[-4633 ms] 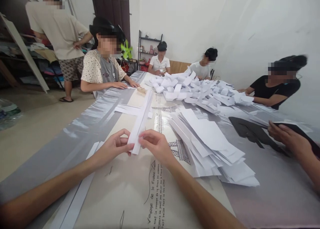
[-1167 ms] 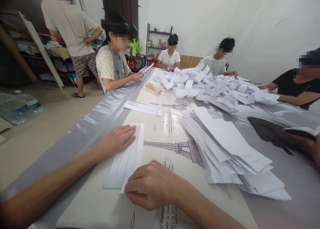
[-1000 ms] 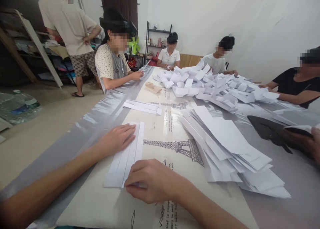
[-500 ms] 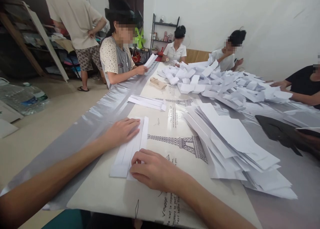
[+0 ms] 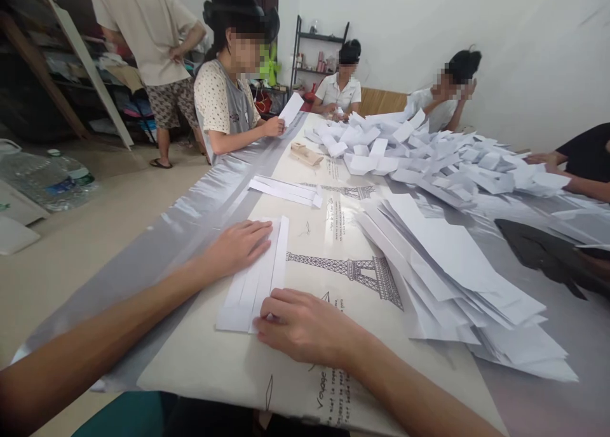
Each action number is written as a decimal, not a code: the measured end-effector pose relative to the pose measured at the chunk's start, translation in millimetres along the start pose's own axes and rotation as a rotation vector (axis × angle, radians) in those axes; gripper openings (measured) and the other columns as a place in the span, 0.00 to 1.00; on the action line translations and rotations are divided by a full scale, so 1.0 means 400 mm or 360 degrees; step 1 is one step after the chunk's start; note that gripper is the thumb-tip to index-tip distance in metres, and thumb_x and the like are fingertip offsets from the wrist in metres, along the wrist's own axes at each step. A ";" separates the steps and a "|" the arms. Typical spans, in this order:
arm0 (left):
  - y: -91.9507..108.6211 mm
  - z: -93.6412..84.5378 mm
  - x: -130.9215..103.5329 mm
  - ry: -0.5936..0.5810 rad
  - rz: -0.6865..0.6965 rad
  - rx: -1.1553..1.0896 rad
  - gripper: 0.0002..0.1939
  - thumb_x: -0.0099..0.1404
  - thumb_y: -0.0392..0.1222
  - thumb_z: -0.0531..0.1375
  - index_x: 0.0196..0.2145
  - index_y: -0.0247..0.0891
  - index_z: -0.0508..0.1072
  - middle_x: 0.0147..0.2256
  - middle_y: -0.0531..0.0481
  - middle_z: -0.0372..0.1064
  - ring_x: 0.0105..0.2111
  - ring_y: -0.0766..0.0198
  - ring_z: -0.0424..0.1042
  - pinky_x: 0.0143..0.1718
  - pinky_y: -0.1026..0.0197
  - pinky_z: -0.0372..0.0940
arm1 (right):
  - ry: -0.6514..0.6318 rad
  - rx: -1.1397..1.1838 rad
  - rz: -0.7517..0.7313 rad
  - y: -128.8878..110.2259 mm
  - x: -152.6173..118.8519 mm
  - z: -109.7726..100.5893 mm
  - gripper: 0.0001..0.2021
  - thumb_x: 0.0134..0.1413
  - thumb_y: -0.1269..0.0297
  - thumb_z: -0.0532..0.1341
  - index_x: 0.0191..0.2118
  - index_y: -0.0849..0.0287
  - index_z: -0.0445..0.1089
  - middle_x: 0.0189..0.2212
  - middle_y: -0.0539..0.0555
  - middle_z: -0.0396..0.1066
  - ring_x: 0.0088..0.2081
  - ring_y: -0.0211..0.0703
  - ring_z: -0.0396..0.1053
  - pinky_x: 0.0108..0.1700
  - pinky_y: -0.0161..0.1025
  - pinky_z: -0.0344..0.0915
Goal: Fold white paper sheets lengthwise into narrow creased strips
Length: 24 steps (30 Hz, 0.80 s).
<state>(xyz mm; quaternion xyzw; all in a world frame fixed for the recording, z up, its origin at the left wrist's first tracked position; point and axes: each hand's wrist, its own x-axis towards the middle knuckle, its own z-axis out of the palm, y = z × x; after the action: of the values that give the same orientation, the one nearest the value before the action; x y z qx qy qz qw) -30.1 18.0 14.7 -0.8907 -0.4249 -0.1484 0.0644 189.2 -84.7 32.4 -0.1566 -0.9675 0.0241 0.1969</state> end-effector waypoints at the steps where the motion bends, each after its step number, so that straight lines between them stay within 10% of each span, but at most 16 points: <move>1: 0.001 0.000 0.000 0.0002 -0.0003 0.0012 0.18 0.76 0.43 0.49 0.56 0.33 0.69 0.59 0.42 0.68 0.57 0.52 0.67 0.58 0.49 0.62 | -0.0002 0.0028 0.0016 0.000 0.000 0.001 0.11 0.70 0.69 0.54 0.42 0.62 0.73 0.33 0.53 0.69 0.33 0.39 0.63 0.34 0.36 0.66; 19: 0.037 -0.012 0.007 -0.0001 0.0233 0.0267 0.18 0.77 0.35 0.44 0.55 0.31 0.70 0.58 0.38 0.68 0.70 0.48 0.46 0.68 0.41 0.46 | -0.0065 0.0462 0.0182 0.008 0.004 -0.004 0.13 0.69 0.68 0.55 0.41 0.61 0.78 0.37 0.57 0.69 0.36 0.40 0.65 0.38 0.38 0.68; 24: 0.024 0.007 0.003 -0.0124 0.0175 0.0085 0.22 0.78 0.38 0.40 0.61 0.27 0.63 0.63 0.33 0.60 0.66 0.53 0.58 0.63 0.51 0.59 | -0.0069 0.0443 0.0193 0.007 0.004 -0.006 0.14 0.69 0.68 0.54 0.40 0.61 0.78 0.36 0.56 0.69 0.35 0.40 0.64 0.36 0.38 0.67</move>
<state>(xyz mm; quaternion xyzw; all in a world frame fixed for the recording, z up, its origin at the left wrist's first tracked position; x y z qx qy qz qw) -21.2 13.6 12.8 -0.9157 -0.3814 -0.0984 0.0797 189.6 -81.6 34.7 -0.1855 -0.9476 0.1732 0.1939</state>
